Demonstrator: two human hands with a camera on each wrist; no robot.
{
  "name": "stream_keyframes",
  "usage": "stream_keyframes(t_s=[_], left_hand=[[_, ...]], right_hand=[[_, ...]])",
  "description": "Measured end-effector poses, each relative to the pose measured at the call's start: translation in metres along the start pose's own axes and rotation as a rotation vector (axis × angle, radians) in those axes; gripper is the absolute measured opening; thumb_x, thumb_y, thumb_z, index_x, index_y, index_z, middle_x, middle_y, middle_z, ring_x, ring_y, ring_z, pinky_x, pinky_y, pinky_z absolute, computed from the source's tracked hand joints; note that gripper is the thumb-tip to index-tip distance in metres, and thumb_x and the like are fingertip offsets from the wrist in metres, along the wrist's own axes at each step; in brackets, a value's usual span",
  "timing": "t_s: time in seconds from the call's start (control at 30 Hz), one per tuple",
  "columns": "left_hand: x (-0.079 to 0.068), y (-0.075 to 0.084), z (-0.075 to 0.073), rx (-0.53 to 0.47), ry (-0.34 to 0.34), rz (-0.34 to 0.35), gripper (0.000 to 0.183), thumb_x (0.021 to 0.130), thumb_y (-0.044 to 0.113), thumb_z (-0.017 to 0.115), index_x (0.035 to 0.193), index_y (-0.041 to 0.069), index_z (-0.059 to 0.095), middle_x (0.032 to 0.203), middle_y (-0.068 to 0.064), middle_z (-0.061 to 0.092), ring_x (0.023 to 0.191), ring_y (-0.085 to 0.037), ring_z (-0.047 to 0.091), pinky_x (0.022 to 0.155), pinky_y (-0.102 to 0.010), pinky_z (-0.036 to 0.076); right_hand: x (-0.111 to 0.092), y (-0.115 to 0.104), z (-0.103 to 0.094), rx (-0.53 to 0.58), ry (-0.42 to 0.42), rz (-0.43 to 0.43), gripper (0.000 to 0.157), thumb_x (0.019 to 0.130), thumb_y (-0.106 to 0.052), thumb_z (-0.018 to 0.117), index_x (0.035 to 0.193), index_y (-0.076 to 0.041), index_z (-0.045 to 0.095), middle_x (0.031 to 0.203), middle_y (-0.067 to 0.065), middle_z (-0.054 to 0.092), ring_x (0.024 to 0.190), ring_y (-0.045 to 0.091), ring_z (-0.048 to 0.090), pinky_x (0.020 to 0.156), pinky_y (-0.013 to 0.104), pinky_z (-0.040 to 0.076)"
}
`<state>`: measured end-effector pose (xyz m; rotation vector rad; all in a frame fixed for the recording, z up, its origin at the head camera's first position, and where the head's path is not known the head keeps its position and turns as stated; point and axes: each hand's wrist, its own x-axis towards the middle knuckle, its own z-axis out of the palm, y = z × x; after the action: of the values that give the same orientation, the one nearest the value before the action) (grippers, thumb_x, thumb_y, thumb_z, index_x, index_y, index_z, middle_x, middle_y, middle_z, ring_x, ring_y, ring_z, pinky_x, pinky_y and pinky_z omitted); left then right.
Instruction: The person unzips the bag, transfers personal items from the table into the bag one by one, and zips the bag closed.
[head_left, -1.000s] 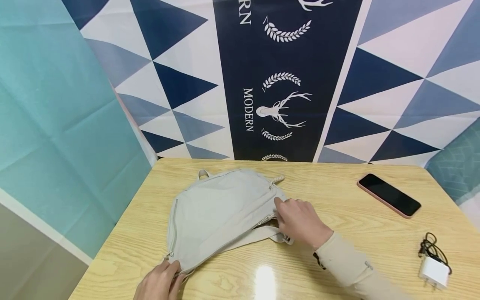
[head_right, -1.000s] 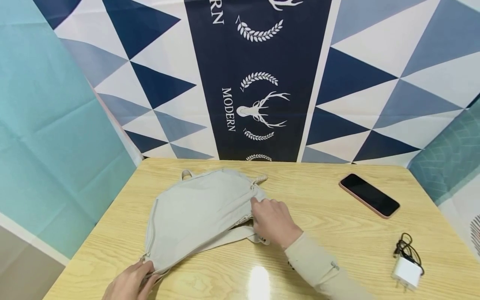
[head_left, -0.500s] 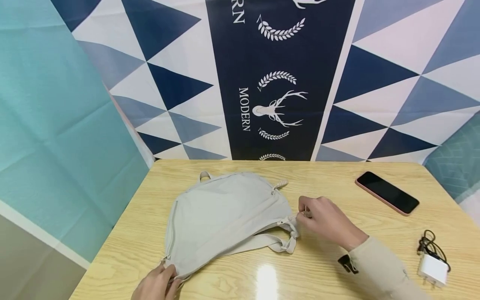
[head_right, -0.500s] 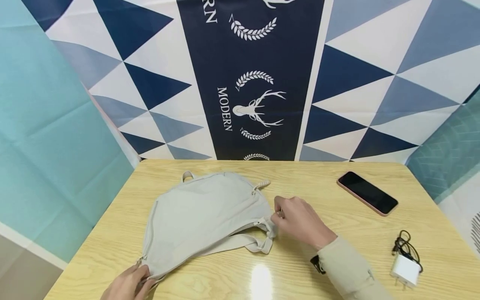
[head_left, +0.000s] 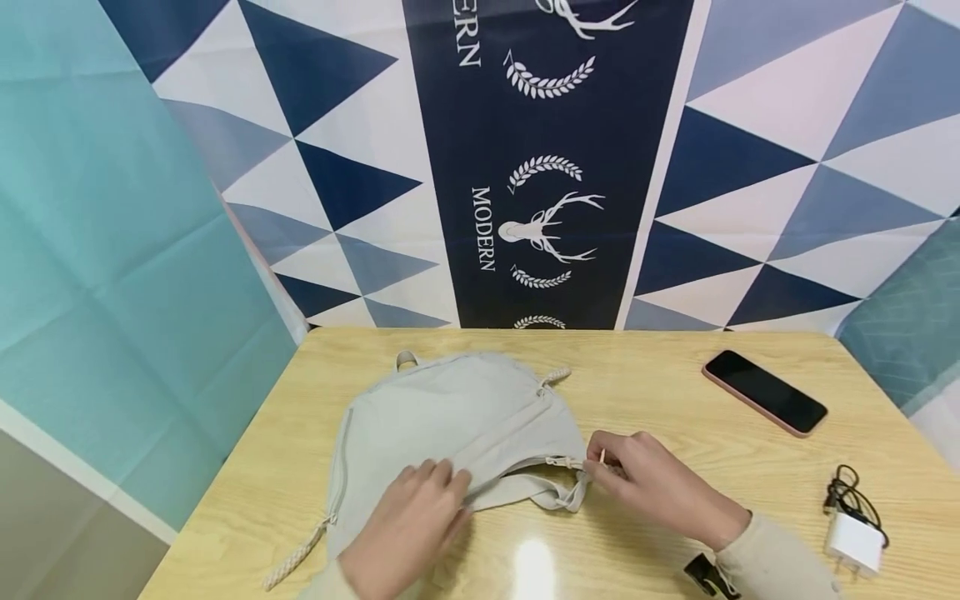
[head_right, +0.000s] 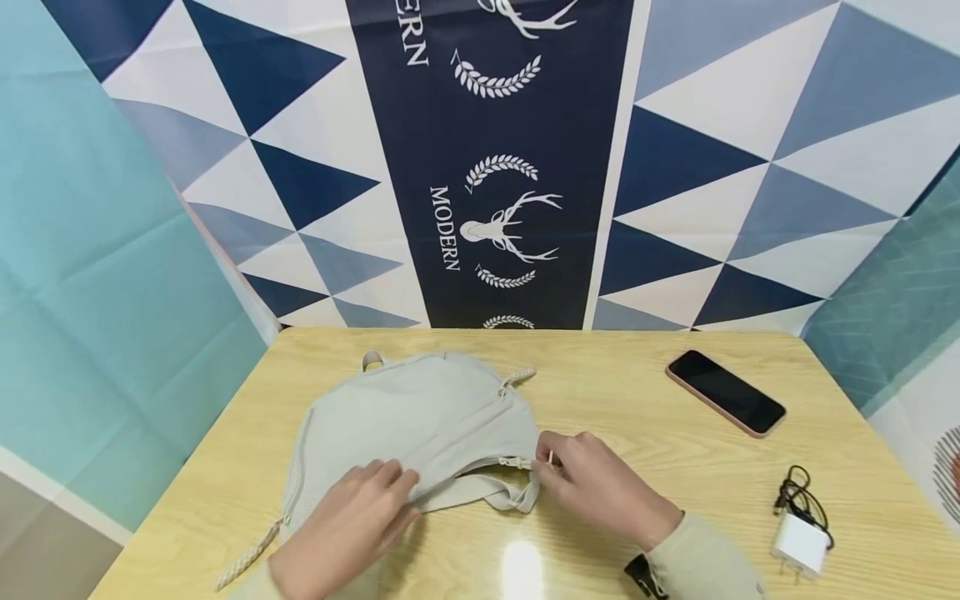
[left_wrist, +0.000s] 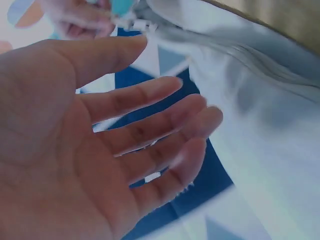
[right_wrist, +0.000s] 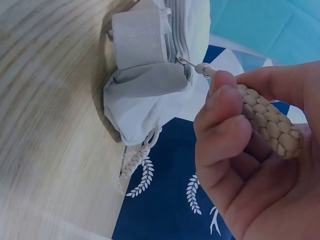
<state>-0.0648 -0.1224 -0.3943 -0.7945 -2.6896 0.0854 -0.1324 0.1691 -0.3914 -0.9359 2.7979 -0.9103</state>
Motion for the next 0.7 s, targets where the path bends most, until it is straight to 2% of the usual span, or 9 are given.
stream_keyframes(t_s=[0.13, 0.27, 0.37, 0.43, 0.57, 0.7], left_hand=[[0.037, 0.015, 0.017, 0.110, 0.031, 0.075, 0.019, 0.078, 0.030, 0.065, 0.080, 0.013, 0.058, 0.069, 0.001, 0.054, 0.058, -0.012, 0.051, 0.047, -0.022, 0.038], [0.057, 0.024, 0.038, 0.224, 0.000, 0.098, 0.014, 0.083, 0.027, 0.062, 0.080, 0.014, 0.057, 0.065, 0.000, 0.055, 0.057, -0.012, 0.054, 0.049, -0.026, 0.042], [0.060, 0.024, 0.051, 0.231, -0.032, 0.085, 0.008, 0.080, 0.018, 0.065, 0.080, 0.016, 0.057, 0.065, 0.000, 0.055, 0.057, -0.013, 0.054, 0.049, -0.027, 0.042], [0.061, 0.022, 0.056, 0.207, -0.028, 0.080, 0.010, 0.077, 0.014, 0.067, 0.080, 0.017, 0.058, 0.065, 0.001, 0.055, 0.057, -0.013, 0.054, 0.048, -0.028, 0.042], [0.062, 0.016, 0.060, 0.123, -0.002, 0.076, 0.013, 0.075, 0.010, 0.068, 0.082, 0.018, 0.060, 0.067, 0.000, 0.058, 0.058, -0.013, 0.056, 0.047, -0.027, 0.042], [0.063, 0.011, 0.060, 0.043, -0.027, 0.057, 0.017, 0.075, 0.009, 0.068, 0.088, 0.019, 0.062, 0.071, 0.000, 0.060, 0.060, -0.014, 0.057, 0.049, -0.027, 0.043]], right_hand=[[-0.002, 0.002, 0.002, 0.023, 0.000, 0.004, 0.009, 0.090, -0.025, 0.053, 0.083, -0.024, 0.058, 0.046, -0.014, 0.039, 0.037, -0.002, 0.028, 0.038, 0.017, 0.030], [-0.004, 0.005, 0.003, 0.040, 0.014, 0.010, 0.010, 0.090, -0.029, 0.053, 0.083, -0.024, 0.058, 0.046, -0.013, 0.040, 0.036, -0.001, 0.029, 0.037, 0.018, 0.030], [-0.006, 0.009, 0.003, 0.036, 0.008, 0.018, 0.011, 0.091, -0.031, 0.052, 0.083, -0.025, 0.058, 0.047, -0.013, 0.040, 0.037, -0.002, 0.029, 0.037, 0.018, 0.030], [-0.007, 0.012, 0.002, 0.028, -0.009, 0.030, 0.015, 0.091, -0.036, 0.050, 0.083, -0.026, 0.058, 0.047, -0.014, 0.040, 0.037, -0.002, 0.028, 0.038, 0.017, 0.030], [-0.013, 0.018, -0.001, 0.021, -0.035, 0.059, 0.025, 0.090, -0.046, 0.044, 0.082, -0.027, 0.058, 0.046, -0.013, 0.038, 0.037, -0.001, 0.026, 0.038, 0.017, 0.029], [-0.023, 0.024, -0.006, 0.042, -0.060, 0.091, 0.029, 0.090, -0.048, 0.043, 0.081, -0.025, 0.058, 0.046, -0.012, 0.038, 0.038, -0.001, 0.027, 0.039, 0.017, 0.030]])
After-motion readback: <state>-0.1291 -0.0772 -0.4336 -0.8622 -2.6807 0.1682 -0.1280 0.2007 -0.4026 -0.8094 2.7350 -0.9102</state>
